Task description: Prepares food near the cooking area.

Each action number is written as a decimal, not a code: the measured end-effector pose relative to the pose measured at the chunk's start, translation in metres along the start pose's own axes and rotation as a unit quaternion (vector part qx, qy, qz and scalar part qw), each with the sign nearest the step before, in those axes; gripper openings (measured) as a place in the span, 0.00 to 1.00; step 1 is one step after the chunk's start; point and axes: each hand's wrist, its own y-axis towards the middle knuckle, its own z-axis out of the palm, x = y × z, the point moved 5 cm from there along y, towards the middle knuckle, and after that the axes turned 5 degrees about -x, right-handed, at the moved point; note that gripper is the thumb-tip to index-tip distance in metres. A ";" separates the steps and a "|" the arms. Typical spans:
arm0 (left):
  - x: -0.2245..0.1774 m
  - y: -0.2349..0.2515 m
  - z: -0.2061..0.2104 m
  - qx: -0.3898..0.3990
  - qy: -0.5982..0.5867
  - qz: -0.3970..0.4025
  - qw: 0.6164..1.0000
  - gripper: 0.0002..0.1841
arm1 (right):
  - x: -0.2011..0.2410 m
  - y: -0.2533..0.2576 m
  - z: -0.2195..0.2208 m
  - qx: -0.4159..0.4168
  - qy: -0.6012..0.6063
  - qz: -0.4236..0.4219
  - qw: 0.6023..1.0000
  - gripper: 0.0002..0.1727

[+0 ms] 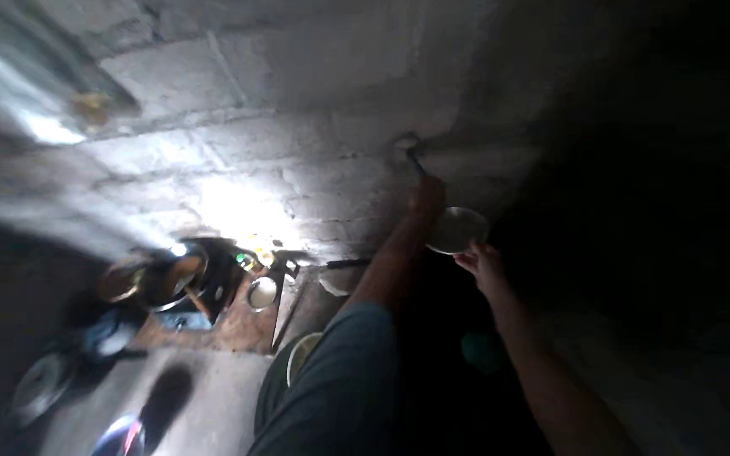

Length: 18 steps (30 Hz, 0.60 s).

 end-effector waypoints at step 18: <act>0.000 0.028 -0.020 0.074 0.038 0.091 0.992 0.21 | 0.022 0.042 0.028 0.076 0.015 -0.010 0.997 0.16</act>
